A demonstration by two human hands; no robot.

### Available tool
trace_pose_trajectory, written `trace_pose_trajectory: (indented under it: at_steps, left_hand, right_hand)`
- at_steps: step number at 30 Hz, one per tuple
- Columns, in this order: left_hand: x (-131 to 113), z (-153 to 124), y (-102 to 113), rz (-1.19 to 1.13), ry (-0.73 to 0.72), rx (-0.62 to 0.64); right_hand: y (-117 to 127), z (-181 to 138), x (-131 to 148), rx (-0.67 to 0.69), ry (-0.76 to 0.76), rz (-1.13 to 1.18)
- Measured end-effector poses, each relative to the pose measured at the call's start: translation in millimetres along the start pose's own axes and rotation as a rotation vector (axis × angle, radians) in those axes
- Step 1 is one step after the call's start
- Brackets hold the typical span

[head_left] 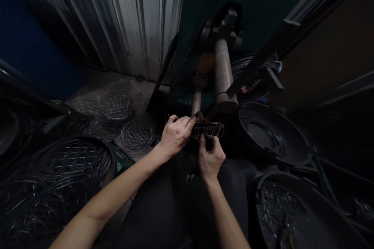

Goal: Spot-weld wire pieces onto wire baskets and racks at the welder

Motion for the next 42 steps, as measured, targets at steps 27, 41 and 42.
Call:
trace_pose_trajectory:
  at_steps: [27,41,42]
  left_hand:
    - [3,-2,-4,-0.006,-0.015,-0.074]
    - [3,-1,-9,0.089,-0.019,-0.083]
    - [4,0,-10,0.088,-0.015,-0.075]
  right_hand:
    - [-3,0,-1,-0.016,0.043,0.047]
    - [-7,2,0,-0.033,0.075,0.086]
    - [-7,2,1,-0.030,0.064,0.085]
Point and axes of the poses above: each hand's wrist, its own z-axis towards the middle knuckle, its own y-axis out of the back of the hand, x = y × z, the point moved 4 cm from there along z, towards the middle knuckle, and after that the axes turned 3 degrees about z, right-handed, at the moved point
